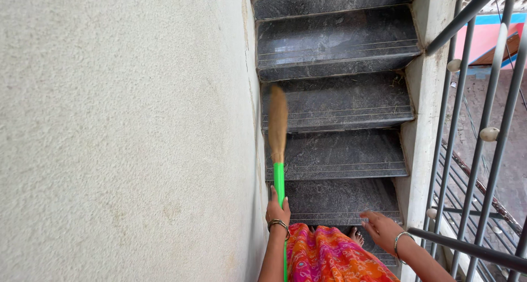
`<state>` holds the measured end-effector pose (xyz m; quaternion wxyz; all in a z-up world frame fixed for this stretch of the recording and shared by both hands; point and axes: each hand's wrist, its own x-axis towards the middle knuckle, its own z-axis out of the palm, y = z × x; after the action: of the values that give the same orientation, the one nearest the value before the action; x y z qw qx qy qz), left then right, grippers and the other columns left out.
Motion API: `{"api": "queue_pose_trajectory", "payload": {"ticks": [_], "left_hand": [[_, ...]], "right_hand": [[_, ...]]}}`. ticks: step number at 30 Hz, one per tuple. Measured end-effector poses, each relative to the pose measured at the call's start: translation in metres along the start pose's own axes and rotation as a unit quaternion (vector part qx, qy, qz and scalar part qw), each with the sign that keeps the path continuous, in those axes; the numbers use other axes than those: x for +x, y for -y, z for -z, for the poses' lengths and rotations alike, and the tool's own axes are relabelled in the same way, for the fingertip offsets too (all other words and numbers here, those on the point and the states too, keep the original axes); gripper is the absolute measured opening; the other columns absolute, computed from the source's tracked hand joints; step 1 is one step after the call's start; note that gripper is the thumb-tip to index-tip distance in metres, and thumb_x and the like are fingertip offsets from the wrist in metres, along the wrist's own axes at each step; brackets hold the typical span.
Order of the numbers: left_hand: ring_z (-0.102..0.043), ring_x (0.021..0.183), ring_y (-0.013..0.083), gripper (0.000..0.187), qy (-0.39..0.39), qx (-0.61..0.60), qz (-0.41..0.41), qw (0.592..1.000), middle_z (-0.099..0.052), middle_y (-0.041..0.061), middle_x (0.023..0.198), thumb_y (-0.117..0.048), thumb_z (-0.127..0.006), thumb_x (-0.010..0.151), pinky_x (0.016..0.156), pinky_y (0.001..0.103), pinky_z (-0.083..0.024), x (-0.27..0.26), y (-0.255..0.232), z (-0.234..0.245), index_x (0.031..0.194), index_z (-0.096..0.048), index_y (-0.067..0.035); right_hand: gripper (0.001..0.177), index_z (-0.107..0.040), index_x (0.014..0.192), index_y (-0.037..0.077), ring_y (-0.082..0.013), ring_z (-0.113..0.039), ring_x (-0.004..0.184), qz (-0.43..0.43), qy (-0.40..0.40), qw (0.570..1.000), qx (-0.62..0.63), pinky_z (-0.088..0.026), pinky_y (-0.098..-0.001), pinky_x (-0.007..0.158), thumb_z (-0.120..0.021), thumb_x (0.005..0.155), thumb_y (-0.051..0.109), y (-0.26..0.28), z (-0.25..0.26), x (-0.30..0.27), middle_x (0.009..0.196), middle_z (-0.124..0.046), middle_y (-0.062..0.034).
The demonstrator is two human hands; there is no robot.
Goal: The person is sweeping a set of stairs using a broom with a green handle, clearing debris from each step while moving downwards.
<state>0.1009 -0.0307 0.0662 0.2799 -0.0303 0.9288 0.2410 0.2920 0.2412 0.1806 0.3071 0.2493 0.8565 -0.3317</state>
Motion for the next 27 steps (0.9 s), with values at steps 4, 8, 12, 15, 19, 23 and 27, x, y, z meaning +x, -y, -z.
{"api": "queue_pose_trajectory", "payload": {"ticks": [4, 8, 12, 15, 19, 23, 27], "left_hand": [[-0.071, 0.088, 0.0406, 0.074, -0.078, -0.014, -0.012, 0.997, -0.071, 0.022, 0.098, -0.039, -0.056, 0.1, 0.077, 0.051, -0.057, 0.034, 0.006, -0.009, 0.163, -0.022, -0.021], [-0.072, 0.096, 0.037, 0.07, 0.038, 0.066, 0.017, 0.997, -0.068, 0.02, 0.106, -0.038, -0.051, 0.104, 0.082, 0.048, -0.061, 0.099, -0.016, 0.016, 0.164, -0.019, -0.022], [-0.07, 0.099, 0.0383, 0.071, 0.007, 0.105, -0.021, 0.994, -0.066, 0.021, 0.109, -0.037, -0.054, 0.103, 0.084, 0.049, -0.059, 0.125, -0.037, 0.037, 0.164, -0.019, -0.023], [-0.07, 0.1, 0.0385, 0.071, 0.014, 0.105, -0.064, 0.992, -0.066, 0.021, 0.106, -0.038, -0.058, 0.1, 0.086, 0.049, -0.057, 0.109, -0.027, 0.032, 0.162, -0.024, -0.03], [-0.069, 0.094, 0.0388, 0.07, 0.021, 0.05, -0.095, 0.994, -0.065, 0.021, 0.102, -0.038, -0.063, 0.097, 0.081, 0.051, -0.056, 0.043, -0.003, -0.01, 0.16, -0.033, -0.034], [-0.069, 0.088, 0.038, 0.072, -0.008, 0.01, -0.07, 0.997, -0.066, 0.02, 0.1, -0.039, -0.06, 0.098, 0.077, 0.051, -0.056, 0.003, 0.013, -0.045, 0.161, -0.027, -0.031], [-0.069, 0.091, 0.0397, 0.07, -0.043, -0.017, 0.003, 0.999, -0.069, 0.021, 0.1, -0.04, -0.054, 0.102, 0.079, 0.052, -0.056, 0.024, 0.012, -0.046, 0.163, -0.024, -0.026]], "right_hand": [[0.04, -0.059, 0.134, 0.015, -0.0267, -0.078, 0.101, -0.022, 0.005, 1.0, -0.017, -0.061, -0.0366, 0.094, -0.047, 0.101, 0.035, -0.001, 0.006, -0.006, 0.129, -0.067, -0.0122], [0.043, -0.055, 0.137, 0.015, -0.0248, -0.077, 0.103, -0.055, 0.017, 0.997, -0.051, -0.06, -0.0364, 0.095, -0.045, 0.104, 0.039, 0.006, 0.019, -0.011, 0.128, -0.068, -0.0127], [0.042, -0.058, 0.134, 0.015, -0.025, -0.076, 0.1, -0.036, 0.003, 0.998, -0.05, -0.06, -0.0371, 0.093, -0.046, 0.102, 0.039, 0.01, 0.028, -0.016, 0.128, -0.067, -0.011], [0.042, -0.056, 0.137, 0.016, -0.0248, -0.076, 0.099, -0.034, 0.015, 0.997, -0.061, -0.06, -0.0369, 0.093, -0.045, 0.102, 0.038, 0.01, 0.024, -0.014, 0.126, -0.067, -0.0105], [0.041, -0.055, 0.136, 0.016, -0.0247, -0.075, 0.1, -0.009, 0.025, 0.997, -0.067, -0.06, -0.0376, 0.093, -0.046, 0.102, 0.038, 0.008, 0.008, -0.015, 0.127, -0.066, -0.0094], [0.043, -0.053, 0.139, 0.017, -0.0241, -0.074, 0.103, -0.011, 0.034, 0.997, -0.069, -0.057, -0.0379, 0.096, -0.048, 0.102, 0.038, 0.003, 0.009, -0.012, 0.126, -0.066, -0.0102], [0.044, -0.051, 0.141, 0.017, -0.0271, -0.076, 0.102, -0.037, 0.035, 0.998, -0.047, -0.059, -0.0387, 0.096, -0.047, 0.102, 0.036, -0.008, 0.011, -0.013, 0.134, -0.062, -0.0107]]}}
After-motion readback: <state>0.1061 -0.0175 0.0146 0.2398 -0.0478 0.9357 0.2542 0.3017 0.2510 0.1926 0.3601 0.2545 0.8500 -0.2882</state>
